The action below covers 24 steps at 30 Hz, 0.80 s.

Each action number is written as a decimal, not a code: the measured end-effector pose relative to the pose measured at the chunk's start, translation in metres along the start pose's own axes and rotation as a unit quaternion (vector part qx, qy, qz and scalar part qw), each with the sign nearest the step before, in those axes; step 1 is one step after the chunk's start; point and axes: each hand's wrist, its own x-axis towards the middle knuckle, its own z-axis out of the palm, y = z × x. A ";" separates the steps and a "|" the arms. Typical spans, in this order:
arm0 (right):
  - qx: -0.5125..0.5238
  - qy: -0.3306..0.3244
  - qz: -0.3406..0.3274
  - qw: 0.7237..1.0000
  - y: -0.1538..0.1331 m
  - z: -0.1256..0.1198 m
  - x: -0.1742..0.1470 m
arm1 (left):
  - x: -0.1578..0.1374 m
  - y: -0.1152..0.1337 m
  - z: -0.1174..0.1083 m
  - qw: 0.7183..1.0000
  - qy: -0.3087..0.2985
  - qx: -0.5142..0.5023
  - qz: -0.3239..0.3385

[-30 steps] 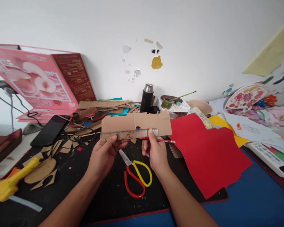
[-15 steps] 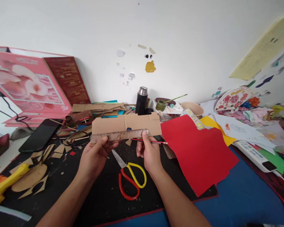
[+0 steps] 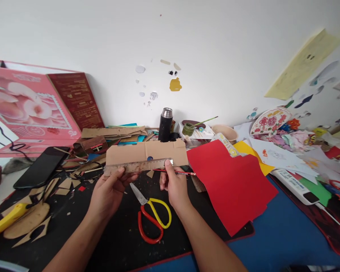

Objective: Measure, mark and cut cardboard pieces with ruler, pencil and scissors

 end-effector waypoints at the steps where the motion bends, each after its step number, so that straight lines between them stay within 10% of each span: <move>1: -0.003 0.001 -0.004 1.000 0.000 0.000 0.000 | 0.000 0.000 0.000 1.000 -0.001 -0.003 -0.005; 24: -0.048 -0.039 -0.003 0.998 -0.001 0.009 -0.009 | -0.012 -0.014 0.010 0.995 -0.073 0.048 -0.051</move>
